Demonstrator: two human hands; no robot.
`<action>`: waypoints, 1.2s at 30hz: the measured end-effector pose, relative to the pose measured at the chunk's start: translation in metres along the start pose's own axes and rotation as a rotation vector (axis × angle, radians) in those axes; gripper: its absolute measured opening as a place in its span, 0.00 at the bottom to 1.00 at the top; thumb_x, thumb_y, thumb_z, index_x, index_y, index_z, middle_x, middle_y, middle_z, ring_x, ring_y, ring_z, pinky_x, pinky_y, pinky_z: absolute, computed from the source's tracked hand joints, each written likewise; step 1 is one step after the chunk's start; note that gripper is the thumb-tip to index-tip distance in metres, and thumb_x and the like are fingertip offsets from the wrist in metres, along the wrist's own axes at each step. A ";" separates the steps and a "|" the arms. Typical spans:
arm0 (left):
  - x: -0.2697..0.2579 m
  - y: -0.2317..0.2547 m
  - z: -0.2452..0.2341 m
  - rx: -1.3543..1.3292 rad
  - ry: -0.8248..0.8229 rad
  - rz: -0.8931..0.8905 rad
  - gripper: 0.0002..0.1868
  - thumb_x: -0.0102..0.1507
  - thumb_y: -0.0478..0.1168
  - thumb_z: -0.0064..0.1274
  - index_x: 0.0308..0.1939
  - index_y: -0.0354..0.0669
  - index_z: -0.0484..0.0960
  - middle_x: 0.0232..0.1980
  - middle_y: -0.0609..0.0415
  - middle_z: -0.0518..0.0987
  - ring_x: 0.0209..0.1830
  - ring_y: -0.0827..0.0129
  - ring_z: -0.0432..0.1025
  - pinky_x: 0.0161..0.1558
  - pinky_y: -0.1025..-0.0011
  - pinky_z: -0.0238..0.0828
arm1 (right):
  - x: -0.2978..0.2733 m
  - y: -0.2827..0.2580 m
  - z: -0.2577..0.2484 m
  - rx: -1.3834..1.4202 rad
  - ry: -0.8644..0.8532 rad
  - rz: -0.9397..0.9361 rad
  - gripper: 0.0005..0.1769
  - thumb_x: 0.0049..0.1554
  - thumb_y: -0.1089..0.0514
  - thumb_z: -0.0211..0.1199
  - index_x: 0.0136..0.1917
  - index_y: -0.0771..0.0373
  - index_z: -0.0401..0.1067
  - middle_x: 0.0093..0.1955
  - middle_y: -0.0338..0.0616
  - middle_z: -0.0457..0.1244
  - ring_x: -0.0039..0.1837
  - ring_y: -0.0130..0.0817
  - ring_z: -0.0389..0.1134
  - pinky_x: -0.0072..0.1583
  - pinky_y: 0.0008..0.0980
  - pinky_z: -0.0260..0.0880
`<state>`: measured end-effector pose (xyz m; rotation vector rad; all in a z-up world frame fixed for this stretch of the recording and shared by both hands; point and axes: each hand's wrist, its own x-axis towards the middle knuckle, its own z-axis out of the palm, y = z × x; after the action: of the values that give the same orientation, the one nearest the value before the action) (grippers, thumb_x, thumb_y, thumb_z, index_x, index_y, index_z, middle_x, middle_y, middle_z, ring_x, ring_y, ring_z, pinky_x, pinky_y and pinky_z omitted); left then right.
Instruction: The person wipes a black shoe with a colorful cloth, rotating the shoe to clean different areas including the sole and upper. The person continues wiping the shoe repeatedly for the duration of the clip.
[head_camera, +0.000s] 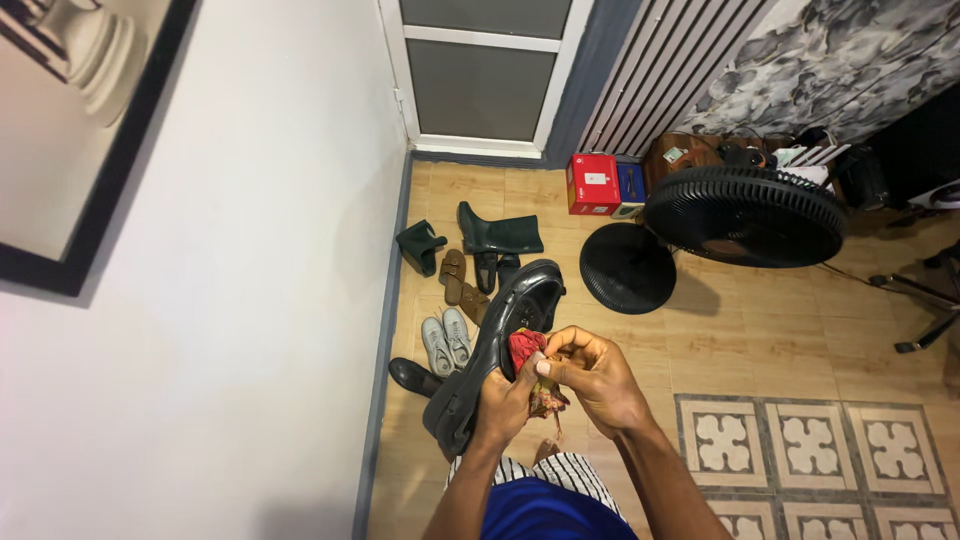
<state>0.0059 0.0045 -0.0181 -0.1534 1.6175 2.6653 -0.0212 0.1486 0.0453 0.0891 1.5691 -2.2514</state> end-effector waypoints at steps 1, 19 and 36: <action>0.000 0.002 -0.003 -0.010 0.007 -0.030 0.15 0.68 0.42 0.55 0.50 0.31 0.81 0.41 0.53 0.82 0.37 0.77 0.75 0.38 0.76 0.76 | 0.001 0.000 0.004 -0.007 0.001 -0.001 0.08 0.53 0.73 0.67 0.46 0.69 0.72 0.44 0.43 0.68 0.43 0.25 0.67 0.46 0.28 0.69; -0.006 0.013 -0.050 0.028 0.053 -0.087 0.13 0.67 0.41 0.58 0.44 0.31 0.84 0.37 0.56 0.82 0.33 0.79 0.74 0.34 0.77 0.74 | 0.009 0.016 0.047 -0.106 0.000 0.023 0.05 0.53 0.70 0.69 0.43 0.68 0.74 0.40 0.43 0.69 0.40 0.25 0.68 0.44 0.27 0.70; -0.021 0.016 -0.059 -0.021 0.049 -0.065 0.16 0.64 0.35 0.58 0.54 0.32 0.78 0.48 0.53 0.82 0.45 0.76 0.76 0.47 0.76 0.76 | 0.004 0.045 0.042 0.066 -0.038 0.143 0.06 0.54 0.69 0.69 0.42 0.65 0.73 0.41 0.41 0.69 0.43 0.25 0.70 0.48 0.28 0.72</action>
<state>0.0301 -0.0539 -0.0289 -0.2685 1.5697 2.6503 -0.0016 0.0955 0.0195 0.1701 1.4232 -2.1807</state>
